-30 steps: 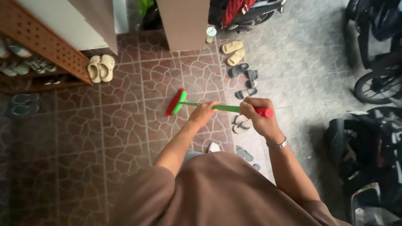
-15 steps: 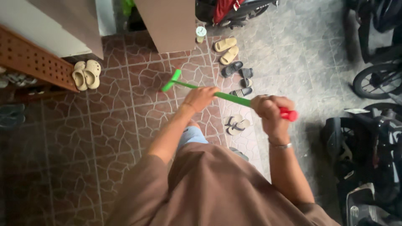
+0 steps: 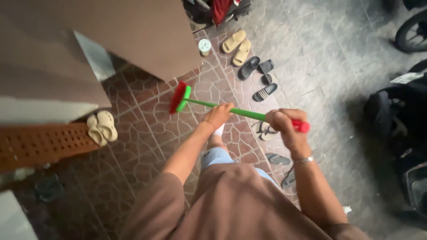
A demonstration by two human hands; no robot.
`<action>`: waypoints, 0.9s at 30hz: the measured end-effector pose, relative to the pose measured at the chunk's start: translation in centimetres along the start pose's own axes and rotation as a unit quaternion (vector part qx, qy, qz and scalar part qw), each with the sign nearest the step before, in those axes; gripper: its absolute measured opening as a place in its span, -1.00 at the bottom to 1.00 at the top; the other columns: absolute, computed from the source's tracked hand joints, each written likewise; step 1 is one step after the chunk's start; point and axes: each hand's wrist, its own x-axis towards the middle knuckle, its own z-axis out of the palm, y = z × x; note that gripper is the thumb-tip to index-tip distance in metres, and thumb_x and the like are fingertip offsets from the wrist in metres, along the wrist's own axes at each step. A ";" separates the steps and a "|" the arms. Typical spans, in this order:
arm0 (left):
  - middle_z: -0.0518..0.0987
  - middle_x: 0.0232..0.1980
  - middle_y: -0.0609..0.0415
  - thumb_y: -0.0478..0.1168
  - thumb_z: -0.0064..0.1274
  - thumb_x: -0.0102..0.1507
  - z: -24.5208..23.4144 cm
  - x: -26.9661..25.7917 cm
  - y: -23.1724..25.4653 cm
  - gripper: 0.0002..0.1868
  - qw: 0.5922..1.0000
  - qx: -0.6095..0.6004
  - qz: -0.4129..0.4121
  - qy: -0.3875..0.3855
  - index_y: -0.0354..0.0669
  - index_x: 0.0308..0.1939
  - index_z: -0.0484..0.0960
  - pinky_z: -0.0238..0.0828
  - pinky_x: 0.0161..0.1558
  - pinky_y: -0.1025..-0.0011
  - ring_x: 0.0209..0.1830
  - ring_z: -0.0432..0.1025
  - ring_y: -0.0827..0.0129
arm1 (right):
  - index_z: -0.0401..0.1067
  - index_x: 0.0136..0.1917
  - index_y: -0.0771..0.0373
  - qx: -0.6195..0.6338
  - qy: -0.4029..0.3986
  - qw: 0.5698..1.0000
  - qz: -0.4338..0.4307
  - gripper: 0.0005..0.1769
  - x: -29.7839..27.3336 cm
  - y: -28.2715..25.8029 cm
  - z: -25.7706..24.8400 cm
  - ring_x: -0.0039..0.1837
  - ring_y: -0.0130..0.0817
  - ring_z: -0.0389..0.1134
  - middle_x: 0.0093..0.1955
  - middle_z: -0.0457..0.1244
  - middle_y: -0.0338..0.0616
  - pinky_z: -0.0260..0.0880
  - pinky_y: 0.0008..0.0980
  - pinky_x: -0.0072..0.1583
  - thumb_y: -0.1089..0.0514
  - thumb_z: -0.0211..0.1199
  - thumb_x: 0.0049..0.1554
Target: The person sweeps a brown tiled floor using a green broom, moving around various pairs of shoes and a parked motorcycle.
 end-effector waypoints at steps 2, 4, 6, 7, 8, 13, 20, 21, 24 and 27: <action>0.60 0.01 -0.14 -0.16 0.08 0.35 -2.2 3.7 1.0 -0.75 0.998 0.004 0.007 -0.056 -0.06 0.05 0.41 0.49 -0.05 -0.07 -0.02 0.51 -0.21 | 0.10 -0.44 0.30 -0.032 0.010 0.999 -0.011 -0.55 2.9 -2.7 1.1 -0.29 -0.39 0.04 -0.42 0.05 -0.23 0.12 -0.33 -0.16 0.29 0.06 0.29; 0.59 -0.04 -0.14 -0.21 0.08 0.32 -3.2 7.2 1.8 -0.75 0.993 -0.018 0.111 -0.037 -0.07 0.02 0.39 0.48 -0.05 -0.07 -0.03 0.52 -0.19 | 0.11 -0.46 0.32 -0.098 0.014 0.995 -0.025 -0.56 5.1 -4.7 2.2 -0.32 -0.38 0.04 -0.45 0.04 -0.21 0.12 -0.32 -0.19 0.29 0.09 0.24; 0.58 -0.04 -0.14 -0.26 0.06 0.30 -3.7 10.5 1.7 -0.75 0.982 -0.053 0.182 -0.028 -0.07 0.02 0.38 0.48 -0.07 -0.06 -0.03 0.51 -0.18 | 0.11 -0.47 0.34 -0.198 0.013 0.979 -0.037 -0.59 6.5 -5.8 3.1 -0.37 -0.38 0.04 -0.48 0.01 -0.19 0.12 -0.32 -0.23 0.30 0.15 0.16; 0.57 -0.03 -0.13 -0.29 0.06 0.28 -3.9 12.2 1.6 -0.73 0.977 -0.074 0.200 -0.029 -0.07 0.03 0.38 0.47 -0.08 -0.06 -0.04 0.51 -0.19 | 0.10 -0.47 0.34 -0.213 0.005 0.976 -0.032 -0.57 7.3 -5.7 3.6 -0.39 -0.35 0.03 -0.49 0.01 -0.17 0.13 -0.30 -0.22 0.30 0.17 0.17; 0.56 -0.01 -0.13 -0.31 0.05 0.27 -3.9 14.0 1.6 -0.72 0.970 -0.096 0.223 -0.031 -0.06 0.03 0.38 0.47 -0.10 -0.06 -0.04 0.50 -0.19 | 0.10 -0.48 0.33 -0.232 0.000 0.972 -0.028 -0.55 8.0 -5.3 4.1 -0.41 -0.33 0.01 -0.50 0.01 -0.15 0.14 -0.28 -0.21 0.30 0.19 0.18; 0.57 0.04 -0.01 -0.35 0.05 0.27 -3.9 19.8 4.1 -0.72 0.968 -0.097 0.223 -0.062 0.01 0.02 0.41 0.47 -0.11 -0.04 -0.05 0.52 -0.15 | 0.12 -0.45 0.26 -0.329 -0.046 0.938 -0.097 -0.59 9.6 -3.0 5.3 -0.35 -0.14 0.06 -0.47 0.02 -0.09 0.16 -0.23 -0.16 0.25 0.31 0.05; 0.63 -0.10 -0.01 -0.20 0.16 0.23 -2.3 16.6 16.0 -0.78 0.910 -0.076 0.399 -0.085 0.04 -0.06 0.50 0.51 -0.25 0.02 -0.25 0.55 -0.07 | 0.19 -0.43 0.25 -0.261 0.172 0.938 -0.150 -0.57 -0.9 -9.2 3.1 -0.42 -0.35 0.06 -0.49 0.05 -0.20 0.05 -0.35 -0.29 0.15 0.36 0.10; 0.63 -0.19 -0.02 -0.16 0.17 0.25 -1.9 15.1 17.7 -0.81 0.901 -0.060 0.409 -0.133 0.05 -0.09 0.52 0.52 -0.26 0.03 -0.28 0.56 -0.05 | 0.25 -0.40 0.25 -0.242 0.217 0.930 -0.172 -0.62 -3.1 -10.1 3.5 -0.45 -0.47 0.13 -0.49 0.13 -0.25 0.07 -0.43 -0.35 0.09 0.32 0.12; 0.64 -0.37 -0.04 -0.04 0.19 0.25 -0.8 7.4 20.7 -0.80 0.846 -0.038 0.474 -0.241 0.08 -0.15 0.54 0.49 -0.32 0.03 -0.37 0.57 -0.02 | 0.24 -0.29 0.30 -0.162 0.438 0.839 -0.281 -0.54 -9.8 -11.1 7.9 -0.43 -0.54 0.06 -0.42 0.14 -0.20 0.06 -0.45 -0.36 0.00 0.32 0.27; 0.60 -0.41 -0.10 0.07 0.23 0.22 0.3 -1.5 21.6 -0.65 0.737 -0.073 0.590 -0.321 0.00 -0.14 0.47 0.41 -0.35 -0.03 -0.38 0.52 -0.10 | 0.18 -0.20 0.28 -0.146 0.573 0.726 -0.352 -0.56 -15.8 -10.5 14.1 -0.47 -0.56 0.03 -0.44 0.11 -0.19 0.03 -0.49 -0.41 0.01 0.32 0.31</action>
